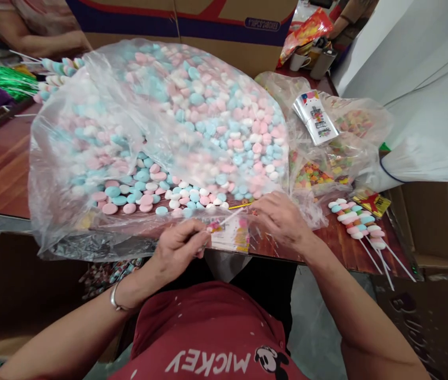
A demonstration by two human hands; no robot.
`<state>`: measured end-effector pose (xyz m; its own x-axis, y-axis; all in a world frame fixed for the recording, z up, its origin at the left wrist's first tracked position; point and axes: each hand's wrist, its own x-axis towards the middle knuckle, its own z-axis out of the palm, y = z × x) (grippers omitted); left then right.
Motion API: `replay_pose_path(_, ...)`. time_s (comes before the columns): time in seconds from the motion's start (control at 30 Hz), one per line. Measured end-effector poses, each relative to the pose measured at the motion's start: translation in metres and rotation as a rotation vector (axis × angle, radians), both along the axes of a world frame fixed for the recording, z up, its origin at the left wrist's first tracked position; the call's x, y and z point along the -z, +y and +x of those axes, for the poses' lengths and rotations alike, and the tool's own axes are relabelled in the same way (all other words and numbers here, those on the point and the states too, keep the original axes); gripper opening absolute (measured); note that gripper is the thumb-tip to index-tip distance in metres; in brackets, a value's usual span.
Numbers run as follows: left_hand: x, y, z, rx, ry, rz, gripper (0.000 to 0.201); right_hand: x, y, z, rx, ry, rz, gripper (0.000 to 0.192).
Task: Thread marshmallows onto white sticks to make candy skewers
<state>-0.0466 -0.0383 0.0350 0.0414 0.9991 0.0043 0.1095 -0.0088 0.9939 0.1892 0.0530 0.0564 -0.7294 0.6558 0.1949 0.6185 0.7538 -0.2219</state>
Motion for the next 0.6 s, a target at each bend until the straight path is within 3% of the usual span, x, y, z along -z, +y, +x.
replay_pose_path(0.1,-0.002,-0.005,-0.001,-0.103,-0.344,-0.283,0.023,0.016,0.014,-0.006,0.046,-0.224,0.050,0.019)
replay_pose_path(0.2,0.003,-0.009,0.000,-0.125,-0.519,-0.390,0.025,0.023,0.018,-0.016,0.102,-0.370,0.098,0.018)
replay_pose_path(0.4,0.009,-0.008,0.007,-0.115,-0.631,-0.397,0.024,0.017,0.022,-0.028,0.065,-0.450,0.106,0.021)
replay_pose_path(0.6,0.004,-0.002,0.016,-0.151,-0.702,-0.338,0.028,0.023,0.019,-0.026,0.165,-0.430,0.126,0.021)
